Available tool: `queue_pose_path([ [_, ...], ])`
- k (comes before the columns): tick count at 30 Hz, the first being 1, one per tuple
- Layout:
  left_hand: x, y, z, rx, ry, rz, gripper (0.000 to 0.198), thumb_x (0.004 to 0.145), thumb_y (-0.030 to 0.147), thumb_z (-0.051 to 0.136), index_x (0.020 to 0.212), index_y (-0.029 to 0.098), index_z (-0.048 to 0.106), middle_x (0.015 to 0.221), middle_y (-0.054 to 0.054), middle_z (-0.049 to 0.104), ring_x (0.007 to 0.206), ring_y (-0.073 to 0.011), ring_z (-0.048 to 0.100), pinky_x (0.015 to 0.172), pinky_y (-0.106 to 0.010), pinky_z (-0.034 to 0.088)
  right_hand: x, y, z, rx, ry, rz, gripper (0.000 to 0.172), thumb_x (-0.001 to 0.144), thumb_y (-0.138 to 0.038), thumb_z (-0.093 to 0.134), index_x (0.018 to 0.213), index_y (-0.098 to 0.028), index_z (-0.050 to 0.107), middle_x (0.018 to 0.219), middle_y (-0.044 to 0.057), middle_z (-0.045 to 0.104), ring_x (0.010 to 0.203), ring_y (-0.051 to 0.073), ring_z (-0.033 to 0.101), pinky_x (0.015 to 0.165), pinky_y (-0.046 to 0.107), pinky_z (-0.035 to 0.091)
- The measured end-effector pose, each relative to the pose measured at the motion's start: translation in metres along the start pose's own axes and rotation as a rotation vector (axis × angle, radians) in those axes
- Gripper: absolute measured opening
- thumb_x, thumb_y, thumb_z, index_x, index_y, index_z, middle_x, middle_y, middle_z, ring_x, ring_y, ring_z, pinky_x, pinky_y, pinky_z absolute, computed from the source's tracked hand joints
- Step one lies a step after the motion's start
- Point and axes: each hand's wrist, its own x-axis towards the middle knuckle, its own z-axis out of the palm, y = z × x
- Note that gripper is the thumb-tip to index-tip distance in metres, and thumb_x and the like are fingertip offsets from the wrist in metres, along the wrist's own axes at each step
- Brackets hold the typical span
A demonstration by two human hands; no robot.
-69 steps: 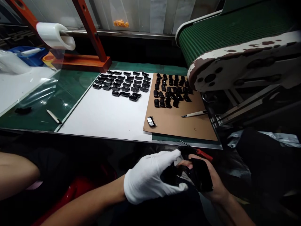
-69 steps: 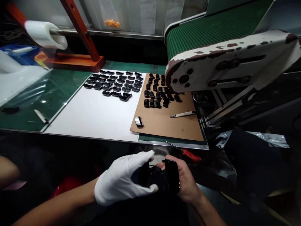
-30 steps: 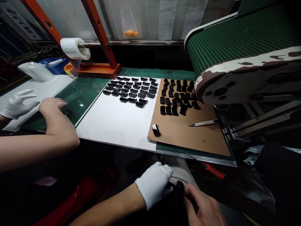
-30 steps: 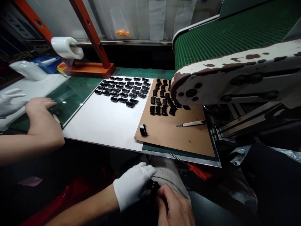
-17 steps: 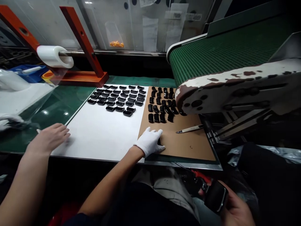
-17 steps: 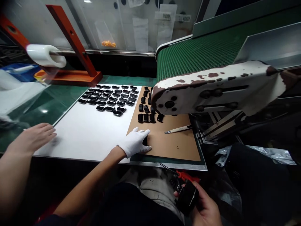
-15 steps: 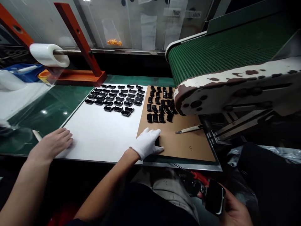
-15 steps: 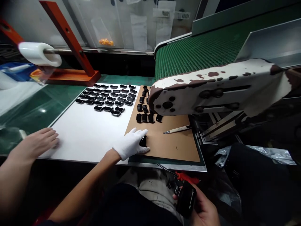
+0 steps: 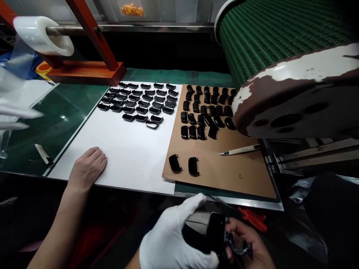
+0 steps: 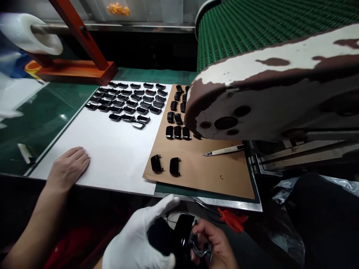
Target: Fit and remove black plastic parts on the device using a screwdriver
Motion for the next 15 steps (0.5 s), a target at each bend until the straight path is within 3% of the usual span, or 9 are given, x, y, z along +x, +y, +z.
queue_pose_path([
  [3, 0.008, 0.006, 0.005, -0.139, -0.109, -0.024, 0.093, 0.053, 0.028, 0.083, 0.136, 0.025, 0.039, 0.099, 0.001, 0.071, 0.079, -0.0189, 0.069, 0.079, -0.027, 0.058, 0.005, 0.003, 0.001, -0.013, -0.125, -0.060, 0.036, 0.072, -0.053, 0.070, 0.069, -0.019, 0.062, 0.049, -0.003, 0.055, 0.046, 0.006, 0.045, 0.048, 0.016, 0.035],
  [5, 0.009, 0.003, 0.007, -0.225, -0.134, -0.022, 0.098, 0.054, 0.025, 0.083, 0.140, 0.026, 0.035, 0.098, 0.002, 0.070, 0.076, -0.0167, 0.070, 0.077, -0.026, 0.058, 0.006, 0.004, 0.000, -0.002, -0.191, -0.094, 0.032, 0.075, -0.050, 0.069, 0.071, -0.019, 0.062, 0.050, -0.003, 0.056, 0.046, 0.006, 0.045, 0.047, 0.016, 0.035],
  [9, 0.008, -0.007, 0.009, -0.240, -0.155, 0.080, 0.103, 0.056, 0.025, 0.084, 0.144, 0.030, 0.030, 0.126, -0.002, 0.061, 0.102, -0.0197, 0.066, 0.093, -0.028, 0.051, 0.003, 0.006, 0.000, -0.001, -0.246, -0.132, 0.029, 0.079, -0.047, 0.066, 0.071, -0.020, 0.061, 0.051, -0.003, 0.056, 0.045, 0.006, 0.045, 0.046, 0.016, 0.036],
  [15, 0.001, 0.001, 0.004, -0.141, -0.203, 0.133, 0.106, 0.057, 0.032, 0.085, 0.145, 0.027, 0.027, 0.125, -0.004, 0.062, 0.105, -0.0198, 0.065, 0.099, -0.030, 0.047, -0.005, 0.010, 0.005, 0.030, -0.266, -0.150, 0.032, 0.074, -0.050, 0.069, 0.068, -0.019, 0.061, 0.046, -0.003, 0.054, 0.040, 0.006, 0.044, 0.041, 0.017, 0.035],
])
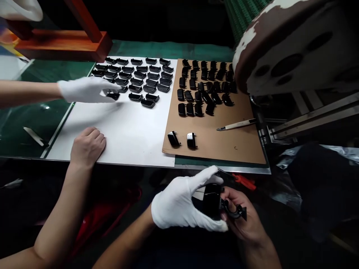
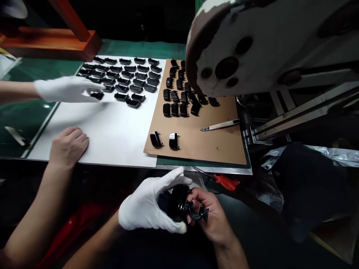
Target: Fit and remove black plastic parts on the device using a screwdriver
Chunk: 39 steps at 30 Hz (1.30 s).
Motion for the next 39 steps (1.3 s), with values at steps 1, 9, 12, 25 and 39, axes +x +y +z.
queue_pose_path([
  [1, -0.001, 0.002, 0.000, 0.019, -0.003, 0.004, 0.104, 0.058, 0.032, 0.085, 0.145, 0.025, 0.028, 0.124, -0.004, 0.063, 0.104, -0.0196, 0.065, 0.098, -0.029, 0.048, -0.001, 0.000, 0.001, 0.002, -0.005, 0.004, 0.033, 0.073, -0.050, 0.070, 0.067, -0.019, 0.061, 0.045, -0.004, 0.054, 0.040, 0.006, 0.044, 0.040, 0.017, 0.035],
  [9, -0.009, 0.009, 0.000, 0.358, 0.123, 0.146, 0.086, 0.068, 0.037, 0.078, 0.140, 0.024, 0.033, 0.120, -0.005, 0.064, 0.104, -0.0186, 0.065, 0.093, -0.027, 0.052, -0.010, -0.019, -0.004, 0.018, 0.198, 0.040, 0.035, 0.077, -0.054, 0.065, 0.090, -0.022, 0.071, 0.068, 0.003, 0.068, 0.056, 0.010, 0.058, 0.048, 0.019, 0.046],
  [12, -0.008, 0.013, -0.006, 0.474, 0.091, 0.213, 0.078, 0.070, 0.036, 0.076, 0.136, 0.023, 0.036, 0.117, -0.007, 0.063, 0.105, -0.0203, 0.064, 0.090, -0.029, 0.053, -0.013, -0.027, -0.004, -0.136, 0.176, 0.052, 0.037, 0.073, -0.052, 0.070, 0.093, -0.021, 0.072, 0.078, 0.005, 0.071, 0.067, 0.013, 0.062, 0.059, 0.021, 0.050],
  [25, -0.015, 0.012, -0.016, 0.592, -0.059, 0.286, 0.081, 0.077, 0.050, 0.067, 0.141, 0.022, 0.025, 0.124, -0.013, 0.057, 0.108, -0.0243, 0.060, 0.092, -0.036, 0.052, -0.012, -0.051, 0.014, -0.548, 0.024, 0.071, 0.029, 0.081, -0.046, 0.063, 0.073, -0.019, 0.067, 0.073, -0.001, 0.062, 0.064, 0.009, 0.053, 0.061, 0.022, 0.043],
  [39, -0.016, 0.017, -0.011, 0.711, -0.019, 0.356, 0.063, 0.082, 0.041, 0.066, 0.133, 0.019, 0.037, 0.127, -0.012, 0.058, 0.118, -0.0235, 0.056, 0.097, -0.035, 0.050, -0.023, -0.060, 0.029, -0.535, 0.083, 0.095, 0.029, 0.071, -0.045, 0.073, 0.076, -0.017, 0.066, 0.068, -0.001, 0.065, 0.061, 0.011, 0.059, 0.060, 0.024, 0.049],
])
